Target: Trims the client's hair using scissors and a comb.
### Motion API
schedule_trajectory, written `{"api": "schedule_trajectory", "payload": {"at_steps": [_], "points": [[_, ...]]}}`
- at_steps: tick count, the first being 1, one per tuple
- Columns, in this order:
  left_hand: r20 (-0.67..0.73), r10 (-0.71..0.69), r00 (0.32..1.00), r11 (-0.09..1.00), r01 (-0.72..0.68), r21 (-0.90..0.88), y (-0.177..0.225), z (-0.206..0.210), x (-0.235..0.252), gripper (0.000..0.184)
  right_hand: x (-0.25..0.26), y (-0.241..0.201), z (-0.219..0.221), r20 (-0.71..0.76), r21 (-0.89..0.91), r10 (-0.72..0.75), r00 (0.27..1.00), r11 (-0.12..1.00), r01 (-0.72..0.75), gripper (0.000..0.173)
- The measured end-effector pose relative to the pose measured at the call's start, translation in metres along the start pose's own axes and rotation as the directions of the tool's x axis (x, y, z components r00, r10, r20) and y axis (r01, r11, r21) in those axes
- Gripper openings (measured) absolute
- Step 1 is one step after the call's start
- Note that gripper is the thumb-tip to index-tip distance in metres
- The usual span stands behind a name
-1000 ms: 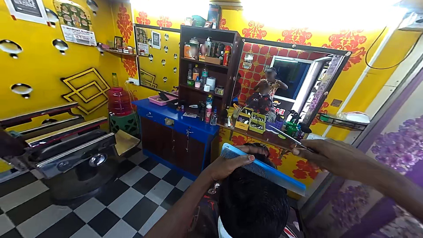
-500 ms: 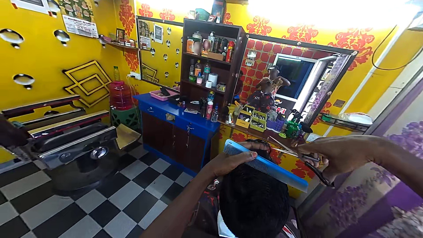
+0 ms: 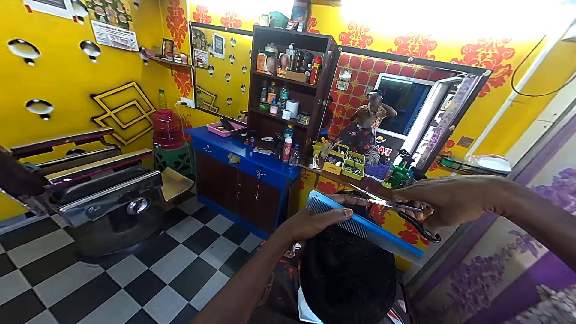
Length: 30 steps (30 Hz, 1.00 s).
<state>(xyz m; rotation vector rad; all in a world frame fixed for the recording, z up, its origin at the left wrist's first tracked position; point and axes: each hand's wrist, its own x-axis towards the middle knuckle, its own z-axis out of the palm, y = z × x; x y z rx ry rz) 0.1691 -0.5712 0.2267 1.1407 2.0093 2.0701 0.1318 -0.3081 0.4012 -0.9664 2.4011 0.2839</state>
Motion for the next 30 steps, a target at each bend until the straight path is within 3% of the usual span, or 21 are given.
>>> {"api": "schedule_trajectory", "payload": {"at_steps": [11,19,24,30], "points": [[0.050,0.045,0.998,0.997,-0.048,0.055,0.001,0.003,0.003,0.044,-0.012,-0.013,-0.009,-0.101,-0.152,0.039,0.994,0.987,-0.054,0.033],[0.020,0.005,1.000,1.000,-0.005,0.018,0.004,0.004,0.000,0.040,-0.011,-0.004,-0.012,0.018,0.004,0.010,1.000,1.000,-0.010,0.030],[0.035,0.013,0.999,0.998,-0.015,0.057,0.004,0.005,0.003,0.041,-0.008,-0.025,-0.018,-0.032,-0.148,0.010,0.999,0.989,-0.015,0.034],[0.051,0.037,0.998,0.998,-0.040,0.058,0.003,0.004,0.004,0.043,-0.012,-0.020,-0.019,-0.146,-0.193,-0.022,0.989,0.981,-0.007,0.028]]}}
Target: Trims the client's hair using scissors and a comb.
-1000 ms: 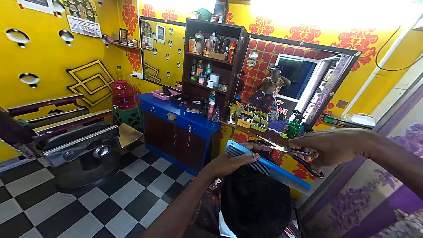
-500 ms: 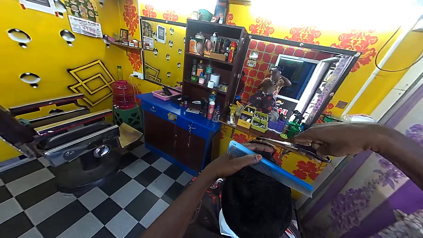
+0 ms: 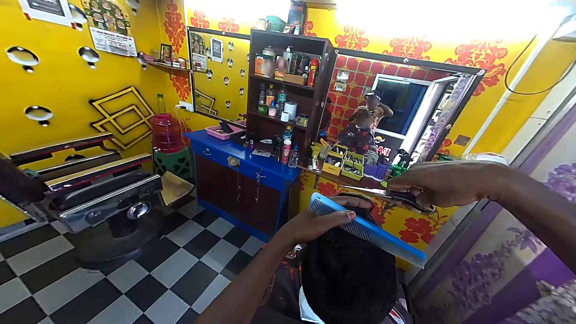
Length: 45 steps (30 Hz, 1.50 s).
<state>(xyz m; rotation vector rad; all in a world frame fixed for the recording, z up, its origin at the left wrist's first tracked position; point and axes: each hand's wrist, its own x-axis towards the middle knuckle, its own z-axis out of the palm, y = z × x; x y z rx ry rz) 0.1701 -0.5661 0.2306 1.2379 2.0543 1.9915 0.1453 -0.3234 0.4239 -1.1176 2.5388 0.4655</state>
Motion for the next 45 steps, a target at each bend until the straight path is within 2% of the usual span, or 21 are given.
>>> {"api": "schedule_trajectory", "payload": {"at_steps": [2,4,6,8,9,10,11,13,15,18,20,21,23,26,28,30,33,35,37,39,45], "points": [[-0.016,0.005,1.000,1.000,-0.005,-0.001,0.000,0.000,-0.001,0.042,0.002,0.011,0.016,-0.107,0.170,0.030,0.994,0.985,-0.012,0.024],[-0.046,0.021,0.999,1.000,-0.021,0.006,-0.001,0.001,-0.002,0.041,0.012,0.021,0.054,-0.295,0.537,0.117,0.948,0.841,0.063,0.023],[-0.076,0.051,0.996,0.999,-0.050,0.016,-0.003,0.002,-0.003,0.040,0.023,0.021,0.103,-0.417,0.846,0.293,0.861,0.471,0.250,0.028],[-0.088,0.081,0.993,0.997,-0.080,0.012,-0.005,0.002,-0.004,0.042,0.025,0.008,0.138,-0.394,0.918,0.443,0.805,0.140,0.372,0.029],[-0.092,0.084,0.992,0.996,-0.083,0.012,-0.006,0.002,-0.004,0.043,0.022,-0.001,0.146,-0.363,0.922,0.471,0.803,0.061,0.381,0.025],[-0.098,0.083,0.992,0.997,-0.082,0.013,-0.005,0.002,-0.004,0.043,0.017,-0.010,0.150,-0.351,0.926,0.463,0.814,0.045,0.374,0.023],[-0.100,0.080,0.992,0.997,-0.079,0.014,-0.004,0.003,-0.003,0.043,0.012,-0.018,0.153,-0.368,0.926,0.431,0.824,0.089,0.367,0.029],[-0.105,0.048,0.993,0.999,-0.046,0.018,-0.002,0.003,-0.004,0.043,0.005,-0.032,0.153,-0.468,0.876,0.349,0.812,0.303,0.375,0.049],[-0.113,0.014,0.994,1.000,-0.014,-0.005,0.000,0.005,-0.005,0.048,0.002,-0.041,0.148,-0.587,0.780,0.260,0.766,0.434,0.451,0.038],[-0.178,-0.036,0.983,0.997,0.022,-0.079,-0.001,0.007,-0.012,0.075,-0.002,-0.043,0.134,-0.686,0.700,0.214,0.695,0.456,0.550,0.026],[-0.177,0.005,0.984,0.996,-0.020,-0.085,-0.004,0.005,-0.012,0.089,-0.001,-0.040,0.123,-0.668,0.741,0.368,0.647,0.409,0.533,0.022],[-0.090,0.069,0.994,0.992,-0.078,-0.102,-0.006,0.001,-0.009,0.098,0.002,-0.035,0.117,-0.608,0.794,0.460,0.647,0.348,0.499,0.021],[0.019,0.167,0.986,0.981,-0.165,-0.099,-0.006,-0.003,-0.004,0.104,0.011,-0.017,0.112,-0.433,0.900,0.542,0.720,0.213,0.381,0.017],[0.039,0.185,0.982,0.981,-0.183,-0.061,0.002,-0.002,-0.006,0.103,0.021,0.005,0.115,-0.239,0.971,0.407,0.882,0.104,0.215,0.015],[-0.002,0.191,0.982,0.980,-0.191,-0.050,0.007,-0.005,-0.010,0.104,0.021,0.006,0.117,-0.220,0.975,0.312,0.924,0.059,0.212,0.015],[-0.103,0.242,0.965,0.966,-0.249,-0.065,0.002,-0.016,-0.019,0.106,0.018,0.002,0.117,-0.247,0.969,0.267,0.931,0.046,0.244,0.016],[-0.216,0.228,0.949,0.934,-0.276,-0.228,-0.028,-0.040,-0.051,0.080,0.010,-0.010,0.113,-0.268,0.963,0.252,0.930,0.080,0.256,0.017],[-0.153,0.232,0.961,0.921,-0.268,-0.282,-0.054,-0.040,-0.073,0.055,0.003,-0.019,0.111,-0.264,0.964,0.255,0.930,0.101,0.246,0.016],[-0.007,0.305,0.952,0.912,-0.294,-0.286,-0.061,-0.029,-0.079,0.043,-0.002,-0.028,0.108,-0.257,0.965,0.258,0.931,0.108,0.237,0.016],[0.090,0.332,0.939,0.911,-0.295,-0.287,-0.051,-0.020,-0.073,0.041,-0.007,-0.038,0.110,-0.253,0.967,0.264,0.931,0.091,0.237,0.017],[0.197,0.359,0.912,0.933,-0.342,-0.115,-0.028,-0.009,-0.043,0.046,-0.023,-0.055,0.122,-0.246,0.967,0.320,0.915,0.015,0.255,0.017]]}}
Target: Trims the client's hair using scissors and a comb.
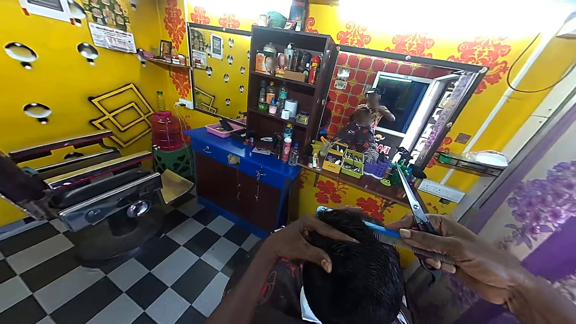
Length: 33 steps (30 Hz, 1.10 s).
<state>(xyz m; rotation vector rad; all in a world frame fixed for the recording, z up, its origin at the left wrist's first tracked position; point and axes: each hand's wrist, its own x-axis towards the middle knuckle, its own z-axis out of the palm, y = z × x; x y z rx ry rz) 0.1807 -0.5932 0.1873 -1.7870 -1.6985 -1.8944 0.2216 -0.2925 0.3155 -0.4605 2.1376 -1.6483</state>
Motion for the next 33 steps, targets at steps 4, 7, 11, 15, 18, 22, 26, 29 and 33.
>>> {"api": "schedule_trajectory", "payload": {"at_steps": [4,7,11,15,18,22,26,29,33], "points": [[0.075,-0.005,0.997,0.999,0.002,0.041,-0.002,-0.001,0.026,0.049,-0.006,0.006,-0.009,-0.052,0.079,0.012,0.999,0.997,-0.008,0.018],[0.122,-0.014,0.992,0.998,0.007,0.056,-0.004,-0.003,0.044,0.055,-0.006,0.008,-0.016,-0.080,0.124,0.012,0.997,0.992,-0.002,0.019],[0.084,-0.025,0.996,0.993,0.015,0.117,-0.005,-0.003,0.056,0.072,-0.005,0.010,-0.024,-0.078,0.177,0.004,0.997,0.984,0.010,0.018],[0.001,-0.024,1.000,0.989,0.024,0.149,-0.008,-0.004,0.055,0.089,0.000,0.008,-0.026,-0.083,0.263,0.015,0.996,0.965,0.007,0.020],[-0.049,-0.041,0.998,0.991,0.046,0.124,-0.009,-0.003,0.054,0.093,0.005,0.007,-0.029,-0.084,0.299,-0.005,0.996,0.954,0.030,0.021],[-0.113,-0.076,0.991,0.990,0.088,0.110,-0.004,0.000,0.054,0.091,0.009,0.003,-0.029,-0.094,0.353,-0.062,0.994,0.931,0.092,0.021],[-0.264,-0.132,0.955,0.987,0.152,0.057,0.002,0.010,0.049,0.086,0.005,-0.004,-0.017,-0.052,0.123,-0.143,0.988,0.981,0.148,0.017],[-0.337,-0.134,0.932,0.991,0.133,-0.029,0.003,0.016,0.048,0.077,0.003,0.000,-0.010,0.167,-0.160,-0.208,0.964,0.959,0.234,0.023],[-0.321,-0.181,0.930,0.983,0.167,-0.070,0.005,0.016,0.050,0.037,0.000,0.000,-0.016,0.025,-0.696,-0.367,0.930,0.662,0.279,0.045]]}}
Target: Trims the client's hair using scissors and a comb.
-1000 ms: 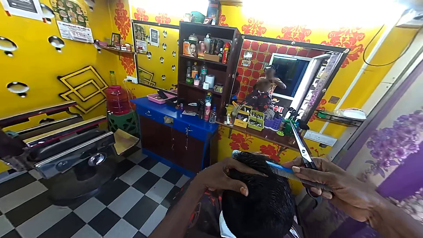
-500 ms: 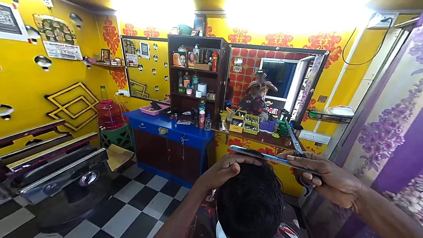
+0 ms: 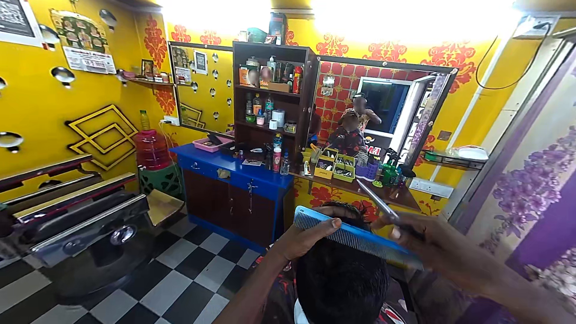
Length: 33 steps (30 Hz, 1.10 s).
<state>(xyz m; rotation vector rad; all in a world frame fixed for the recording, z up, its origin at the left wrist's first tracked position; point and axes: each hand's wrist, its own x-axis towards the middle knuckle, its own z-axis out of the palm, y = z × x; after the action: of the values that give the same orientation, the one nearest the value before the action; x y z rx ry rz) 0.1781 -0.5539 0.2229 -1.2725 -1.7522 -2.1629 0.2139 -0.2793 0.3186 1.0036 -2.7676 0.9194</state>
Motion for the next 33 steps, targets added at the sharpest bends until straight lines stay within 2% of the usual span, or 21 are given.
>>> {"api": "schedule_trajectory", "payload": {"at_steps": [1,3,5,7,9,10,12,14,15,19,22,23,28,33], "points": [[-0.012,-0.032,0.999,0.999,0.032,-0.001,0.001,-0.001,-0.001,0.033,0.001,0.002,-0.007,-0.053,-0.187,0.055,0.997,0.980,-0.064,0.049],[-0.033,-0.076,0.997,0.997,0.077,0.028,0.001,-0.001,-0.001,0.030,0.007,0.006,-0.025,-0.004,-0.349,0.214,0.977,0.915,-0.202,0.050],[-0.042,-0.091,0.995,0.993,0.094,0.065,0.001,-0.002,-0.001,0.031,0.016,0.014,-0.047,0.242,-0.250,0.361,0.901,0.920,-0.301,0.040],[-0.049,-0.094,0.994,0.992,0.098,0.085,0.001,-0.003,-0.001,0.031,0.023,0.027,-0.065,0.511,-0.063,0.334,0.792,0.933,-0.353,0.037],[-0.050,-0.100,0.994,0.990,0.105,0.094,0.001,-0.003,-0.001,0.032,0.028,0.037,-0.077,0.650,0.029,0.259,0.715,0.931,-0.363,0.044],[-0.050,-0.105,0.993,0.989,0.110,0.097,0.002,-0.004,-0.001,0.032,0.030,0.038,-0.081,0.654,0.011,0.240,0.717,0.945,-0.326,0.039],[-0.048,-0.104,0.993,0.988,0.108,0.106,0.002,-0.004,-0.001,0.033,0.032,0.031,-0.086,0.580,-0.225,0.262,0.771,0.962,-0.157,0.026],[-0.058,-0.110,0.992,0.986,0.117,0.119,0.001,-0.004,-0.001,0.033,0.034,0.025,-0.085,0.478,-0.503,0.279,0.833,0.864,-0.001,0.029],[-0.057,-0.110,0.992,0.985,0.116,0.125,0.001,-0.005,-0.001,0.034,0.036,0.023,-0.084,0.459,-0.570,0.280,0.843,0.821,0.037,0.032],[-0.044,-0.103,0.994,0.981,0.109,0.158,0.001,-0.004,0.000,0.035,0.045,0.013,-0.076,0.521,-0.595,0.284,0.805,0.797,0.104,0.054],[-0.044,-0.111,0.993,0.978,0.117,0.172,0.001,-0.003,0.000,0.037,0.053,0.002,-0.068,0.552,-0.594,0.318,0.771,0.798,0.096,0.057],[-0.042,-0.109,0.993,0.977,0.115,0.178,0.001,-0.003,0.000,0.037,0.056,-0.001,-0.066,0.559,-0.590,0.317,0.766,0.801,0.099,0.057],[-0.049,-0.100,0.994,0.973,0.108,0.202,0.004,-0.002,-0.001,0.035,0.065,-0.010,-0.060,0.564,-0.587,0.254,0.786,0.792,0.166,0.037],[-0.050,-0.095,0.994,0.971,0.104,0.216,0.003,-0.002,-0.003,0.035,0.070,-0.023,-0.057,0.516,-0.677,0.263,0.815,0.708,0.200,0.036]]}}
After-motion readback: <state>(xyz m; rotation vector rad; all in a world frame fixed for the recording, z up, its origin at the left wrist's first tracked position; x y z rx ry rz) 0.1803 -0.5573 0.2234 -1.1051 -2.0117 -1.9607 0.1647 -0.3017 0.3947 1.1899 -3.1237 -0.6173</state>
